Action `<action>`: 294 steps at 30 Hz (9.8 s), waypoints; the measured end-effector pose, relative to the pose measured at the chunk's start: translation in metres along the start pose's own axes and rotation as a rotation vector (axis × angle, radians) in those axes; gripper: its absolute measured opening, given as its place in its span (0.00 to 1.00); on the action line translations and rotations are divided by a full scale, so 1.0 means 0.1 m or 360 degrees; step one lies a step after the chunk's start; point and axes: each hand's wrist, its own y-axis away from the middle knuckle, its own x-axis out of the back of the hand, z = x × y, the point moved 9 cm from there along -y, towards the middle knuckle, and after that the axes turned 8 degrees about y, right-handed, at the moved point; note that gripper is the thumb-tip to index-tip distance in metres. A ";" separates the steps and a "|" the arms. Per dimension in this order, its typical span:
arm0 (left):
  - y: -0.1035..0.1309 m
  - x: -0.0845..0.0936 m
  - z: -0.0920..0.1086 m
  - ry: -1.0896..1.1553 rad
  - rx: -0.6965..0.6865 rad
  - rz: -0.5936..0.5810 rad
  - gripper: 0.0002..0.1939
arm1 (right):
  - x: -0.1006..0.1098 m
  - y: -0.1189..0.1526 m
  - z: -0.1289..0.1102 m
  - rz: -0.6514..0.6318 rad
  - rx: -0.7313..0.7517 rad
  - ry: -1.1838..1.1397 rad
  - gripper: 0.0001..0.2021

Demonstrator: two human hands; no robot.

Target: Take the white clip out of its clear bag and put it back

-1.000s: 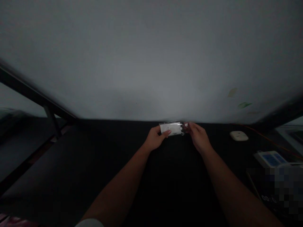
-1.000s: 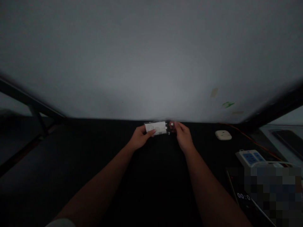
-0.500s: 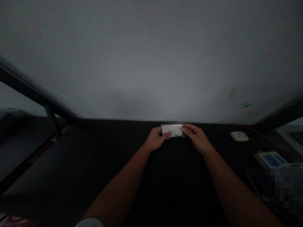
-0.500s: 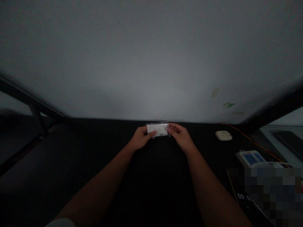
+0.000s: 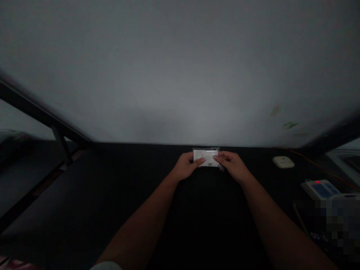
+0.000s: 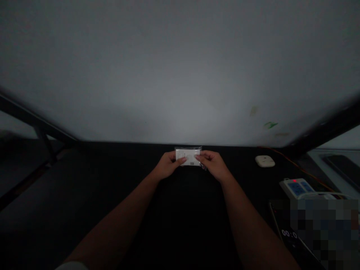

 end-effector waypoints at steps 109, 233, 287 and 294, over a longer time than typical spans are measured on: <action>2.10 0.12 0.30 -0.1866 0.0003 0.0253 0.36 | 0.12 2.12 0.11 0.0450 0.0349 0.1997 0.32; 0.05 0.27 -0.03 -0.0429 -0.0005 0.0427 0.16 | 0.07 0.16 -0.27 0.0465 0.0434 0.1165 0.15; 0.01 0.15 -0.06 -0.0079 0.0089 0.0241 0.17 | 0.33 0.02 0.06 0.0468 0.0184 0.0143 0.20; 0.03 0.26 -0.05 0.0044 0.0054 0.0266 0.19 | 0.12 0.04 -0.08 0.0211 0.0329 0.0460 0.20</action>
